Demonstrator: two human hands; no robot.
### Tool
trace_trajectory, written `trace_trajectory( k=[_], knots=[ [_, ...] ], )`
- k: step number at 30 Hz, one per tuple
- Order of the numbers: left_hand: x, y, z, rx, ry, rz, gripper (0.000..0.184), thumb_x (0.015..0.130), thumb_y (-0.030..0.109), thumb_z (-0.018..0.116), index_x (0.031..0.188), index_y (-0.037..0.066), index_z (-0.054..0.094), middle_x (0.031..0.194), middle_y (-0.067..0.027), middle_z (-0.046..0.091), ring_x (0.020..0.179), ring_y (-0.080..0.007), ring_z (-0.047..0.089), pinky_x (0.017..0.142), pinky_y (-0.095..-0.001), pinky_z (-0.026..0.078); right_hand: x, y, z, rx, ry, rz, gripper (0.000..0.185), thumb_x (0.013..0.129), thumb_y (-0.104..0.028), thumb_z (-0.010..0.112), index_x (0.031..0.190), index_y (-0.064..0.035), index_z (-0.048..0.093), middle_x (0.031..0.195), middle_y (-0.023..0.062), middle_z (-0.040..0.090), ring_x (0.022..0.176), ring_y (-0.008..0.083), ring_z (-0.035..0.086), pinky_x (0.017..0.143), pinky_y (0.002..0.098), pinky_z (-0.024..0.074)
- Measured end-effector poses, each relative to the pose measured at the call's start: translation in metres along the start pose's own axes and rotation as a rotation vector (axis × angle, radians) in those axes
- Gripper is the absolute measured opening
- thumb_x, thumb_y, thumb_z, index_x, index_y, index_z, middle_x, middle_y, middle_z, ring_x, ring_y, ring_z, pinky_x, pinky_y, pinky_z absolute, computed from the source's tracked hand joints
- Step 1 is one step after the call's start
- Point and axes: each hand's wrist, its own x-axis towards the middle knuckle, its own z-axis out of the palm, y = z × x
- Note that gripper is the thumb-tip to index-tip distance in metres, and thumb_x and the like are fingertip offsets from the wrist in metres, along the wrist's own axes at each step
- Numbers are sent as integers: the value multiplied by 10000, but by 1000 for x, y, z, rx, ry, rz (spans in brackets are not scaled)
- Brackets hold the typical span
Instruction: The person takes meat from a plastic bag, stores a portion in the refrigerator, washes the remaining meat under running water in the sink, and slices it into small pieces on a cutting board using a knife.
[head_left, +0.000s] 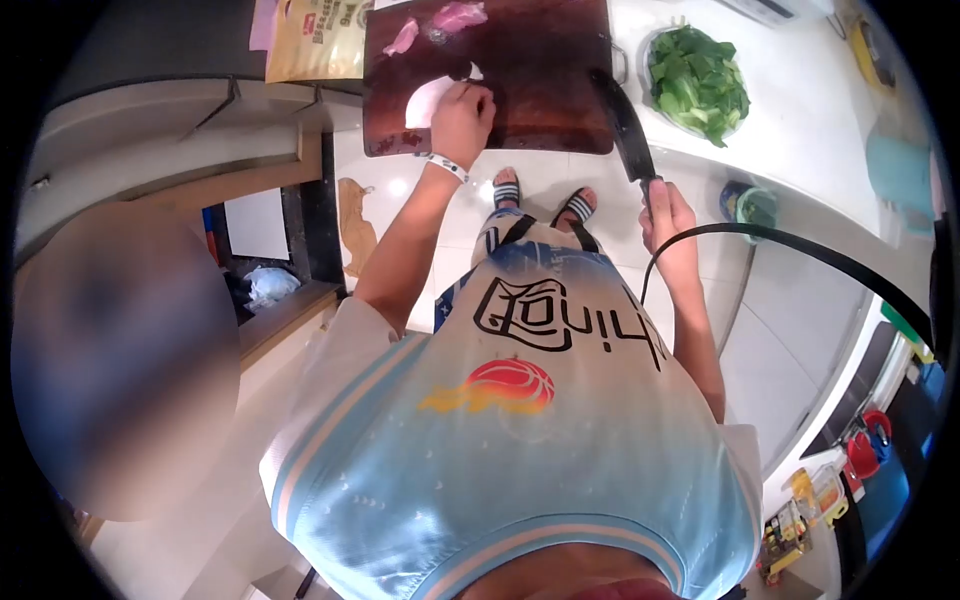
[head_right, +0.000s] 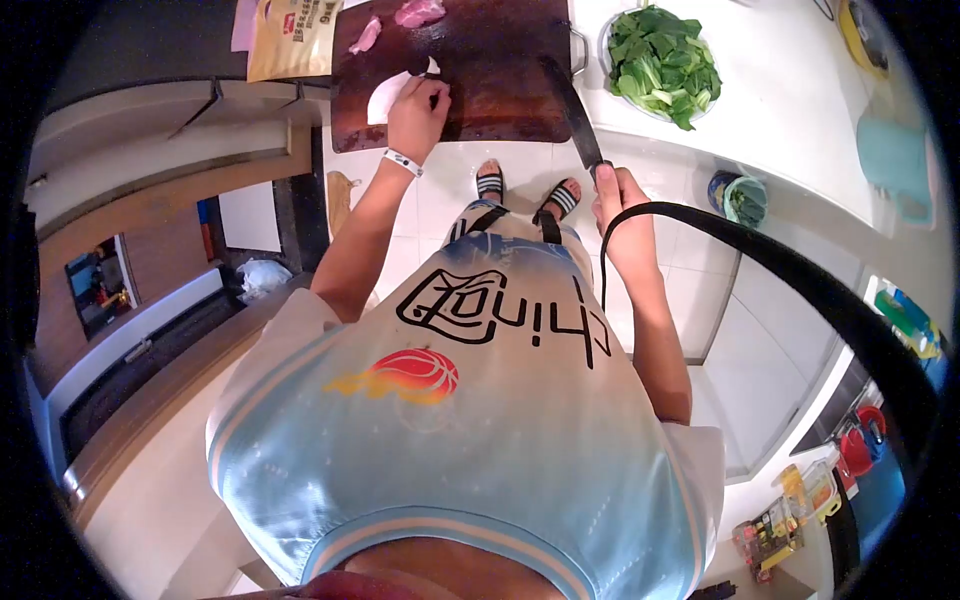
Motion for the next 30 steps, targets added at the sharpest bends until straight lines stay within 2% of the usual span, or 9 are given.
trace_trajectory(
  k=[4, 8, 14, 15, 18, 19, 22, 25, 30],
  knots=[
    [7, 6, -1, -24, -26, 98, 113, 795, 143, 684, 839, 43, 656, 869, -121, 646, 798, -334, 627, 707, -407, 511, 8, -3, 13, -50, 8, -10, 474, 990, -485, 489, 859, -32, 545, 598, -31, 434, 489, 44, 363, 435, 234, 279],
    [23, 29, 11, -201, -59, -13, 147, 789, 170, 680, 865, 50, 645, 849, -142, 656, 768, -327, 646, 688, -402, 522, 8, -8, 33, -35, 52, 1, 461, 992, -473, 493, 842, -40, 544, 583, -37, 425, 477, 41, 359, 429, 229, 274],
    [61, -5, 12, -223, 81, 36, 143, 791, 158, 674, 885, 55, 645, 818, -134, 662, 726, -314, 655, 666, -399, 528, -5, -17, 69, -7, 124, -33, 424, 999, -433, 501, 819, -51, 534, 567, -47, 414, 470, 37, 350, 427, 223, 270],
    [69, -12, 14, -188, -9, 8, 160, 783, 125, 655, 930, 60, 656, 929, -126, 674, 850, -312, 655, 762, -402, 531, -7, -19, 76, 12, 133, -15, 423, 998, -433, 500, 823, -50, 535, 567, -46, 413, 470, 38, 349, 428, 223, 271],
    [80, -25, 2, -9, -177, 267, 219, 772, 95, 634, 987, 71, 669, 1072, -113, 657, 1015, -321, 611, 889, -407, 499, -9, -17, 87, -2, 161, 5, 425, 994, -443, 502, 831, -52, 530, 566, -45, 408, 470, 41, 346, 429, 228, 267],
    [83, -17, -17, -2, -195, 179, 269, 764, 78, 620, 1026, 85, 679, 1167, -99, 626, 1126, -326, 550, 975, -410, 453, -9, -17, 90, -22, 194, 6, 437, 990, -459, 500, 825, -56, 522, 566, -46, 404, 468, 43, 342, 427, 233, 259],
    [80, -23, -54, -65, -32, 116, 223, 797, 87, 642, 1016, 64, 677, 1069, -109, 646, 962, -324, 622, 858, -385, 502, -14, -19, 99, -2, 235, -12, 451, 988, -471, 498, 818, -53, 516, 568, -44, 404, 467, 45, 341, 425, 237, 260],
    [59, -40, -71, -195, -13, 107, 185, 819, 75, 651, 999, 38, 669, 1014, -112, 644, 873, -304, 638, 776, -358, 512, -14, -18, 108, 50, 290, 3, 452, 990, -469, 496, 818, -50, 516, 558, -37, 411, 456, 47, 349, 421, 233, 275],
    [9, -60, -101, -251, -16, -24, 159, 837, 58, 630, 985, 2, 646, 976, -152, 625, 819, -301, 625, 733, -364, 508, -1, -17, 114, 82, 239, -78, 405, 1013, -395, 482, 828, -37, 522, 575, -24, 460, 451, 47, 393, 413, 217, 280]
  ],
)
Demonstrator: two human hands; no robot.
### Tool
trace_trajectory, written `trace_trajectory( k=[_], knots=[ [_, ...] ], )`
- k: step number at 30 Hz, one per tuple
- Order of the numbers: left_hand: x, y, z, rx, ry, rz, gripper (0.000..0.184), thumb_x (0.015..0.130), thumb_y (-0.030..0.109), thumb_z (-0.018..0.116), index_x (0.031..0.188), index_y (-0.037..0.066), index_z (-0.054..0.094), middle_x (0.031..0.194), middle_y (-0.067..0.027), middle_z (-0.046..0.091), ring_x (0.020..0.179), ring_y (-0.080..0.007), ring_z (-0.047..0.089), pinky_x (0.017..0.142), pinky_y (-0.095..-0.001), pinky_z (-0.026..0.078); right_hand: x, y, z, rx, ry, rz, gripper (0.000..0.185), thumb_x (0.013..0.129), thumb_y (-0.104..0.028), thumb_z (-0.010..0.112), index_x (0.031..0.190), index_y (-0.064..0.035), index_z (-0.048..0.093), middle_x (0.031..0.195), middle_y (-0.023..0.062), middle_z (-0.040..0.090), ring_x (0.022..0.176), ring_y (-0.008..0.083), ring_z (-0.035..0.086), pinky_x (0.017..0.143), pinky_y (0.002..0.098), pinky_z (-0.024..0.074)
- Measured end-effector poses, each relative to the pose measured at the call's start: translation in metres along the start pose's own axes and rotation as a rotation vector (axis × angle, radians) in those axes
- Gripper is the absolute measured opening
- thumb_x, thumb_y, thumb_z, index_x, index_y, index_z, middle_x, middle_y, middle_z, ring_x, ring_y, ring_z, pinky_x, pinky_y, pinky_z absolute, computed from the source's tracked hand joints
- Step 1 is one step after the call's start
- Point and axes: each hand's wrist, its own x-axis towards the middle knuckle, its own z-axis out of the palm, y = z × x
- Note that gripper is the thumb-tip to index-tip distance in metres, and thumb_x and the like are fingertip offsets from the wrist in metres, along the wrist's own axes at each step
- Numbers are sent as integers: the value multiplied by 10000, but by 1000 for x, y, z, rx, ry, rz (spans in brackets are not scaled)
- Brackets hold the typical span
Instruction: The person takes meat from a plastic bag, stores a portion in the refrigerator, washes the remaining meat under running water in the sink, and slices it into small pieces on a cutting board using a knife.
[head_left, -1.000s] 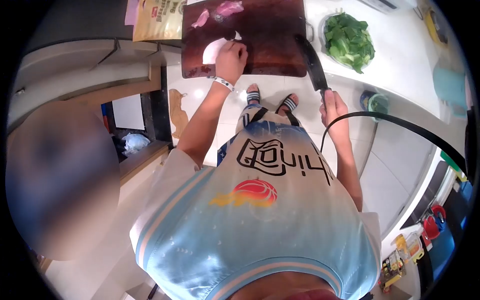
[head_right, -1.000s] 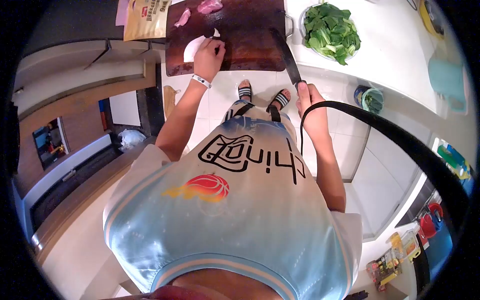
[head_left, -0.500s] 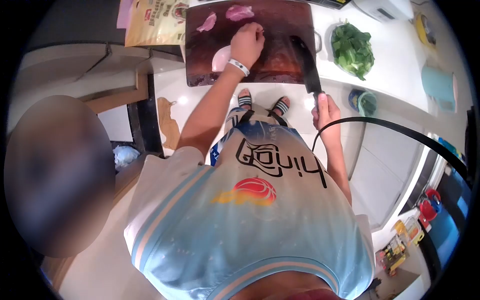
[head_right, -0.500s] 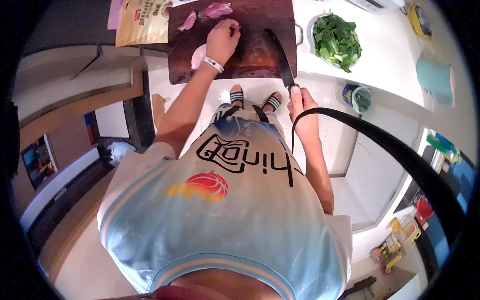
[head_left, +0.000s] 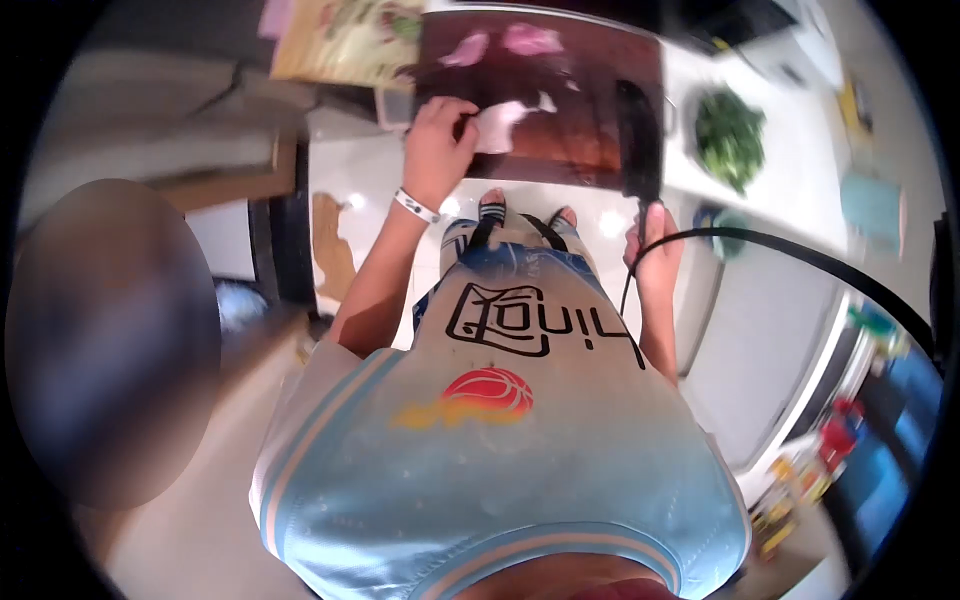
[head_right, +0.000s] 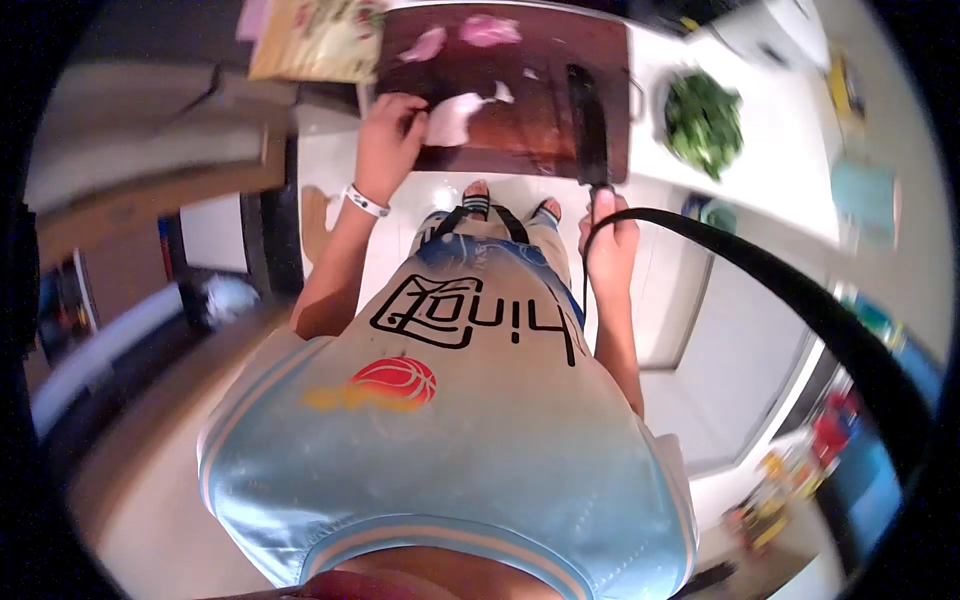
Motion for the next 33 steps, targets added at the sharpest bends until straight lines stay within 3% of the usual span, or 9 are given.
trace_trajectory(
  k=[2, 6, 8, 9, 14, 18, 21, 24, 33],
  knots=[
    [-30, -1, -23, 10, 53, -203, 152, 820, 76, 620, 958, 26, 655, 969, -142, 626, 927, -341, 598, 815, -405, 492, 19, 5, 10, 25, -100, -37, 371, 1018, -370, 482, 852, -41, 526, 589, -24, 479, 447, 51, 400, 405, 214, 284],
    [-111, -17, -30, 120, 455, -422, 232, 822, 78, 627, 1050, 39, 619, 971, -140, 611, 903, -326, 607, 802, -392, 503, 79, -22, 46, -122, -343, -283, 315, 1017, -343, 491, 874, -64, 515, 578, 2, 471, 430, 73, 412, 395, 214, 298],
    [-193, -3, -68, 112, 554, -540, 232, 814, 66, 619, 1045, 49, 605, 904, -136, 605, 828, -311, 616, 749, -398, 512, 68, -19, 54, -291, -341, -565, 245, 996, -286, 553, 896, -65, 517, 580, -2, 470, 419, 68, 395, 384, 216, 289],
    [-231, 1, -67, 104, 626, -640, 220, 814, 68, 615, 1033, 53, 606, 884, -134, 604, 807, -310, 617, 735, -401, 513, 70, -28, 70, -183, -386, -468, 235, 989, -267, 569, 883, -63, 522, 571, -9, 460, 413, 64, 383, 376, 218, 280],
    [-379, 72, 31, 174, 992, -1154, 184, 838, 48, 613, 1018, 19, 585, 824, -132, 619, 718, -208, 619, 653, -329, 512, 120, -72, 114, -244, -906, -415, 249, 956, -279, 621, 891, -44, 573, 590, -22, 474, 406, 61, 375, 362, 223, 278],
    [-450, 135, 134, 24, 1005, -1399, 204, 911, 127, 598, 1087, 24, 601, 916, -116, 674, 822, -198, 654, 740, -322, 524, 49, -106, 130, -365, -708, -548, 350, 971, -405, 572, 938, -62, 635, 663, -27, 527, 495, 46, 443, 421, 206, 353],
    [-447, 148, 157, -46, 997, -1404, 195, 927, 170, 604, 1060, 27, 613, 916, -99, 672, 806, -181, 659, 694, -304, 530, 51, -97, 134, -209, -775, -471, 439, 1004, -457, 470, 905, -44, 581, 586, -10, 458, 420, 61, 378, 377, 223, 295],
    [-418, 133, 113, -158, 1021, -1292, 180, 923, 139, 591, 1039, 4, 611, 950, -126, 657, 788, -185, 631, 679, -297, 512, 45, -96, 128, -194, -741, -472, 509, 1010, -503, 408, 882, -33, 553, 573, -3, 435, 409, 70, 366, 372, 228, 278],
    [-274, 38, -40, 43, 514, -490, 172, 869, 93, 652, 1018, 12, 630, 957, -120, 646, 870, -242, 626, 788, -335, 496, 43, -64, 53, -344, -437, -248, 525, 984, -526, 466, 819, -36, 556, 558, -5, 450, 426, 69, 383, 392, 239, 289]
  ],
)
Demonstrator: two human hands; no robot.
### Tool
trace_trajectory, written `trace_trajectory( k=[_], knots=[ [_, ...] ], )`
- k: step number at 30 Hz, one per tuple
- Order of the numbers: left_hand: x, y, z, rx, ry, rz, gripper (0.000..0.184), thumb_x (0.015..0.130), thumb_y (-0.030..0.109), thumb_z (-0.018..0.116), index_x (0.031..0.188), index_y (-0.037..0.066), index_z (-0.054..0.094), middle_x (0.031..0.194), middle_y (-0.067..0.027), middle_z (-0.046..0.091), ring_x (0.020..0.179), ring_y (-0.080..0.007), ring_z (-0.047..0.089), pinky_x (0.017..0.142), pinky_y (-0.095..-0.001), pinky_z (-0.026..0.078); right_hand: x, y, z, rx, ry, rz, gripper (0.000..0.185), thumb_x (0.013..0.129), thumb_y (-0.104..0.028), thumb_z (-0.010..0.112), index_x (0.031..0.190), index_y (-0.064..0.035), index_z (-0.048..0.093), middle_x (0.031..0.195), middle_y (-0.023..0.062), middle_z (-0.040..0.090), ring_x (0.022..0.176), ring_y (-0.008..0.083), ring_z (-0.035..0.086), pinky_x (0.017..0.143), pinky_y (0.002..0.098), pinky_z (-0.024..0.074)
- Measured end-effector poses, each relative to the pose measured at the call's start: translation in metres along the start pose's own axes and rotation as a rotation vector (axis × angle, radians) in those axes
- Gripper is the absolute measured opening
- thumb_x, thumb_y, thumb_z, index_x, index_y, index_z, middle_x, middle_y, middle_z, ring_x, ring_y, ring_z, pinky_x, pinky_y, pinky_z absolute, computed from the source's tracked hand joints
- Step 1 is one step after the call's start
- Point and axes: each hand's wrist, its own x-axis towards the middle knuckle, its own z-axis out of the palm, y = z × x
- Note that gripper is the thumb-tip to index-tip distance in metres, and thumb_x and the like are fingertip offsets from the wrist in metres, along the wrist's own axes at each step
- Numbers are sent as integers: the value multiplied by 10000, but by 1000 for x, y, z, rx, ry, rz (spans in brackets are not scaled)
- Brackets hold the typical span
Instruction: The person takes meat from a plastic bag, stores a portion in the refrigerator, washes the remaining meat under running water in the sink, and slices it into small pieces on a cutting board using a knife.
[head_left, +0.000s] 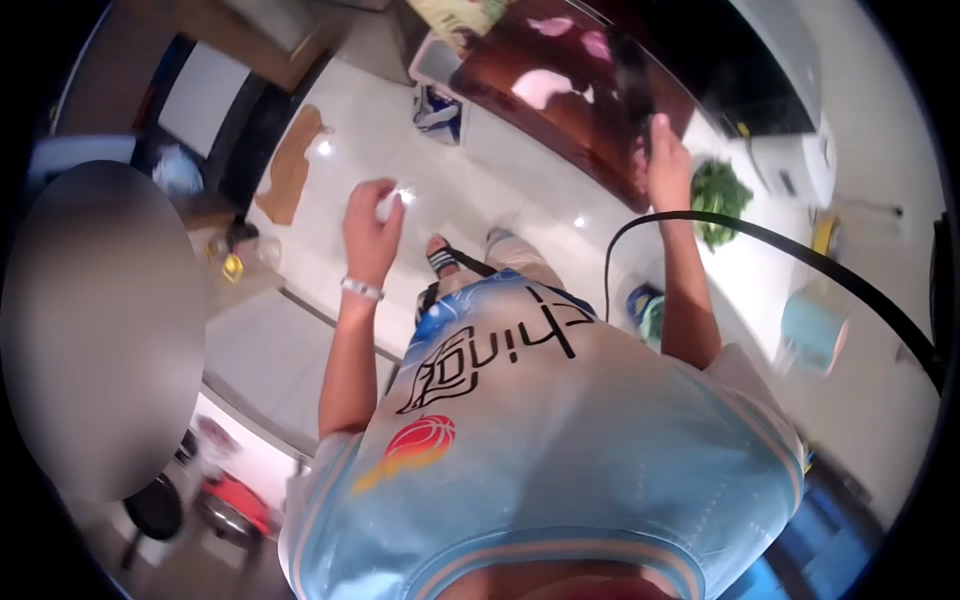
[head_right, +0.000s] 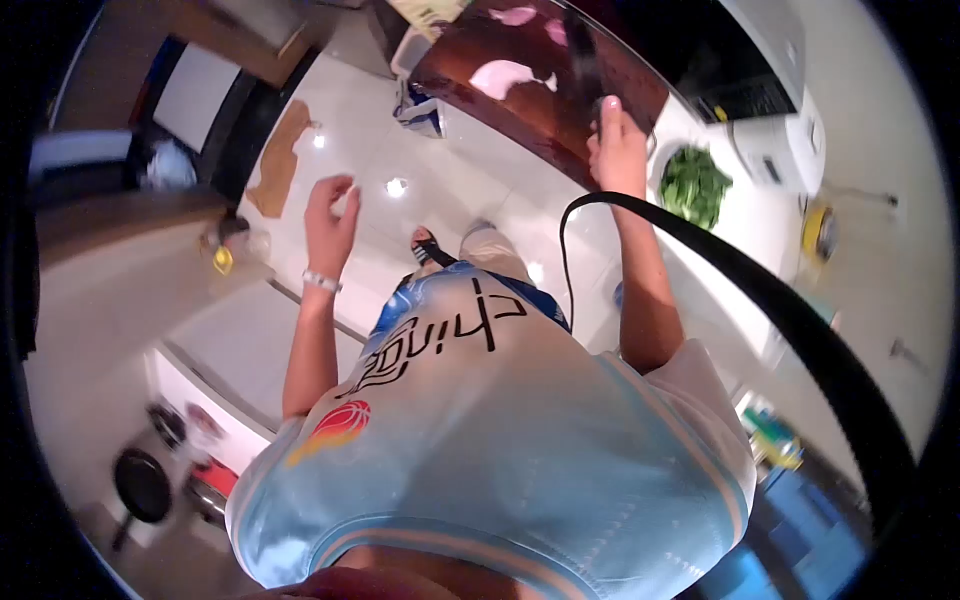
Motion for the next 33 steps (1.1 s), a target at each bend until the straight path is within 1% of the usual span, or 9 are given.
trace_trajectory(
  k=[2, 8, 12, 15, 16, 19, 26, 31, 33],
  knots=[
    [50, 24, 27, 83, -137, 224, 201, 848, 104, 673, 1027, 21, 629, 983, -130, 640, 927, -292, 618, 825, -354, 489, 0, 43, -8, -88, 23, -36, 561, 976, -525, 482, 803, -1, 584, 570, 16, 489, 476, 99, 449, 444, 269, 347],
    [148, 72, 141, 146, -309, 475, 341, 799, 198, 712, 1091, 54, 612, 1069, -128, 597, 986, -344, 556, 853, -409, 465, -21, 63, 1, -32, 19, 268, 547, 989, -502, 455, 855, 16, 567, 643, 54, 510, 567, 140, 500, 539, 299, 422],
    [187, 71, 195, 264, -378, 561, 436, 765, 245, 733, 1138, 64, 597, 1079, -131, 582, 983, -356, 548, 847, -422, 471, -5, 78, 10, 24, 3, 217, 523, 995, -513, 445, 833, -26, 545, 596, 2, 459, 483, 85, 424, 440, 241, 346],
    [199, 75, 204, 259, -524, 501, 399, 748, 233, 726, 1097, 72, 620, 1041, -133, 599, 974, -363, 572, 816, -437, 500, 5, 87, 10, -95, 35, 142, 516, 1005, -490, 438, 828, -17, 545, 618, 14, 470, 517, 89, 437, 463, 252, 363],
    [203, 75, 201, 240, -568, 486, 377, 745, 228, 721, 1077, 76, 626, 1027, -133, 603, 966, -364, 578, 804, -441, 505, 6, 71, 11, -37, 29, 238, 509, 1010, -470, 441, 831, -4, 539, 631, 31, 480, 545, 99, 451, 500, 265, 383],
    [215, 70, 199, 174, -595, 471, 302, 731, 214, 704, 991, 76, 637, 946, -134, 620, 887, -361, 608, 758, -440, 509, 16, 69, 27, -144, 97, 109, 511, 1009, -469, 442, 831, 1, 527, 626, 44, 481, 563, 113, 457, 531, 277, 397],
    [237, 46, 186, 0, -727, 395, 321, 735, 189, 737, 994, 34, 626, 927, -132, 607, 823, -335, 621, 743, -399, 509, -12, 52, 52, -86, 229, 239, 495, 1010, -453, 453, 895, 17, 556, 651, 22, 476, 575, 98, 443, 539, 269, 387],
    [238, 38, 188, -93, -686, 678, 317, 790, 192, 721, 1064, 52, 646, 1080, -118, 591, 991, -330, 571, 863, -400, 483, -11, 45, 67, 23, 392, 177, 512, 1014, -451, 451, 794, 7, 516, 607, 42, 473, 570, 100, 448, 518, 294, 386],
    [239, 38, 185, -98, -694, 759, 298, 805, 181, 707, 1066, 50, 651, 1110, -109, 592, 1015, -327, 560, 881, -410, 475, -9, 29, 71, -40, 331, 160, 512, 1008, -454, 460, 805, 12, 522, 607, 92, 508, 556, 159, 482, 529, 325, 402]
  ],
)
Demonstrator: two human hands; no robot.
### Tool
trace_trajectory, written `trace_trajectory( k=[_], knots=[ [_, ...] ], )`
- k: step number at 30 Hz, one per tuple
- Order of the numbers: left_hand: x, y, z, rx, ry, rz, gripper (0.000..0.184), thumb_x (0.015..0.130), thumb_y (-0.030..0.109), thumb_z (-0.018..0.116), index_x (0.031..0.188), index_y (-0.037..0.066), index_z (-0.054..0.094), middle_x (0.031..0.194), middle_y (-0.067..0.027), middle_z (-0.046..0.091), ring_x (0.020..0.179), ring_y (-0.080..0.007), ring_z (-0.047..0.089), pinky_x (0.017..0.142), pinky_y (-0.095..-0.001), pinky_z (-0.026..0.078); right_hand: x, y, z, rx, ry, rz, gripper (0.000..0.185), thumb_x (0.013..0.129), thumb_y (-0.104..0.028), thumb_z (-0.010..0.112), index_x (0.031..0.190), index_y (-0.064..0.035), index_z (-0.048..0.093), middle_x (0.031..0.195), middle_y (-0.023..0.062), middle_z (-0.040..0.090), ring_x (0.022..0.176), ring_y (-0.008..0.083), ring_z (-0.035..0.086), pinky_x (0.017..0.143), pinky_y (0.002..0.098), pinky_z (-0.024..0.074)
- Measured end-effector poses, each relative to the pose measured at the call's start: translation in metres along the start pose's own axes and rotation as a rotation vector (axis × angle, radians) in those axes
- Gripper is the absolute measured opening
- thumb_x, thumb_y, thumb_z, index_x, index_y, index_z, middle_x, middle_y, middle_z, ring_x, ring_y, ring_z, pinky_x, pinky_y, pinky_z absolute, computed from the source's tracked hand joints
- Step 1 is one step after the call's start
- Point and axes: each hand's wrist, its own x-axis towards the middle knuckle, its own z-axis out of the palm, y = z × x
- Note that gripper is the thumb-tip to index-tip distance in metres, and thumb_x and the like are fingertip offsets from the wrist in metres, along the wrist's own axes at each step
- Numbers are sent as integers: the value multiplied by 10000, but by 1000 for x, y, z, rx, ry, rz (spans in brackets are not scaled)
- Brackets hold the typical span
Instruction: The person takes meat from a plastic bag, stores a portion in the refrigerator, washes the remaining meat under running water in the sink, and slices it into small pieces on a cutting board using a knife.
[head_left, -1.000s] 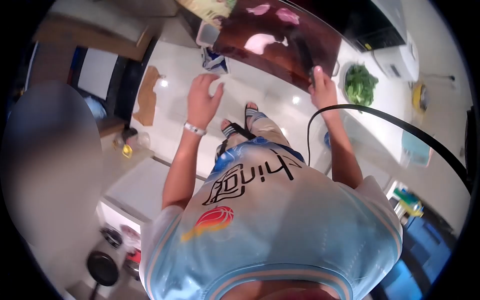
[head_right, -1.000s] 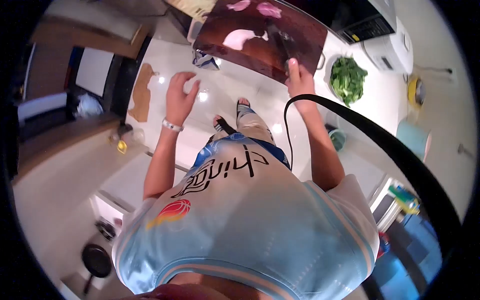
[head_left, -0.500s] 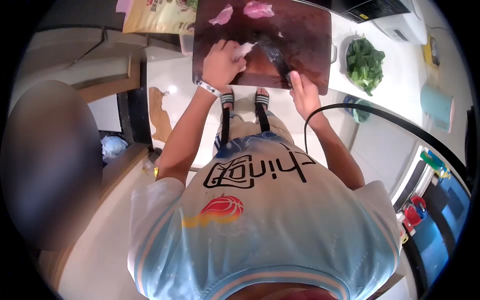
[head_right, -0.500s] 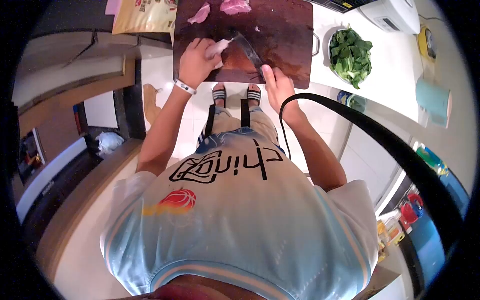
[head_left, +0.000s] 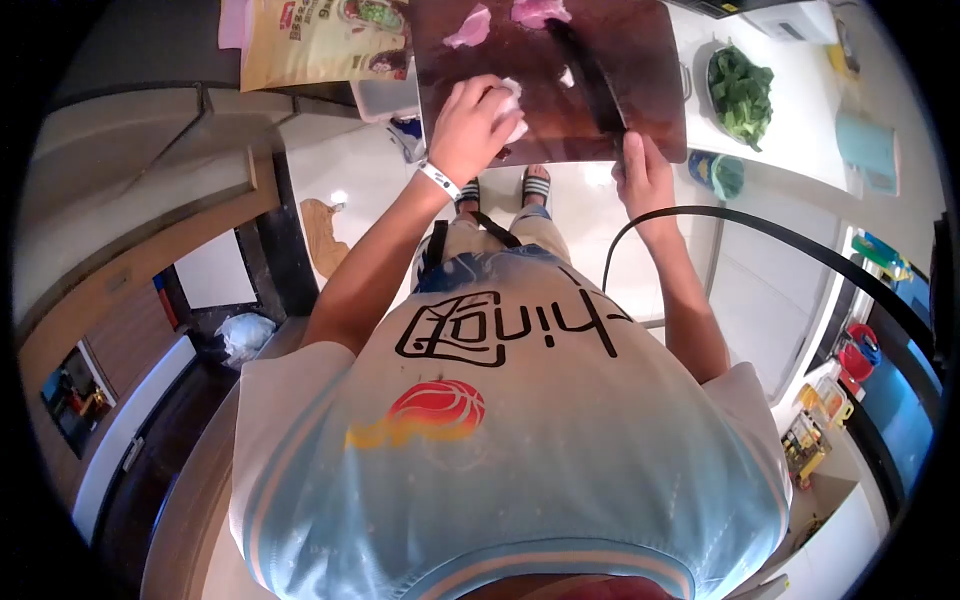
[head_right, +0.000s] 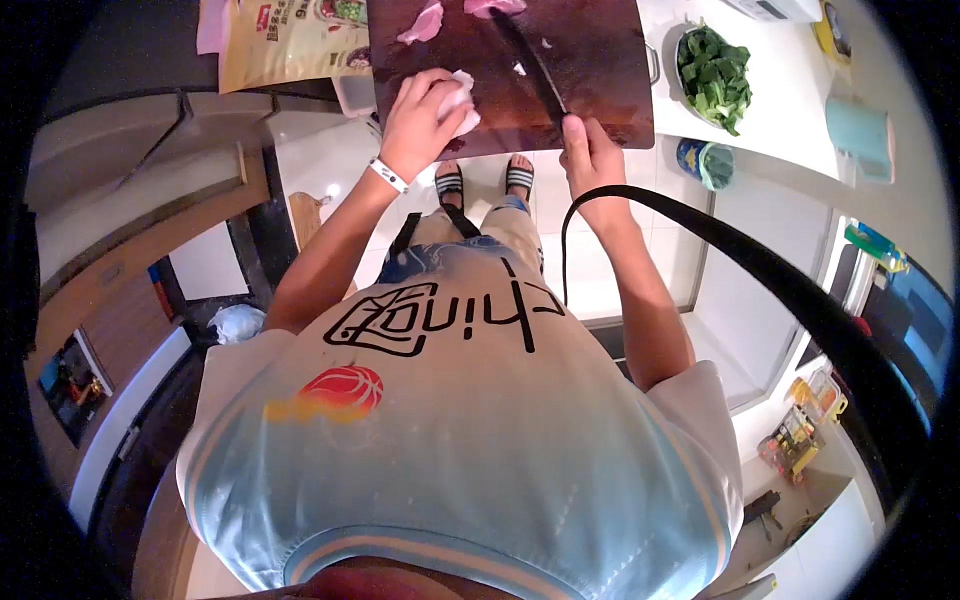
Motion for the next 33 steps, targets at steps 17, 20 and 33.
trace_trajectory(
  k=[17, 20, 33],
  knots=[
    [-4, -11, 10, 49, 1, 92, 182, 804, 160, 698, 957, 64, 672, 1028, -48, 636, 951, -246, 601, 795, -352, 527, 32, -16, -12, -544, -396, -167, 494, 978, -490, 482, 968, -3, 560, 654, 265, 581, 659, 459, 598, 605, 490, 457],
    [-1, -12, 11, 59, -32, 72, 190, 784, 159, 706, 945, 64, 674, 1019, -48, 639, 952, -244, 604, 789, -350, 531, 36, -9, -14, -572, -425, -164, 500, 974, -512, 472, 1020, -20, 552, 673, 267, 595, 688, 467, 608, 625, 498, 470],
    [5, -19, 13, 50, 2, 153, 230, 730, 135, 736, 942, 66, 679, 1015, -44, 653, 909, -242, 625, 748, -338, 544, 56, -27, -3, -310, -505, -127, 474, 989, -471, 475, 967, -1, 522, 681, 248, 579, 665, 452, 578, 608, 479, 450]
  ],
)
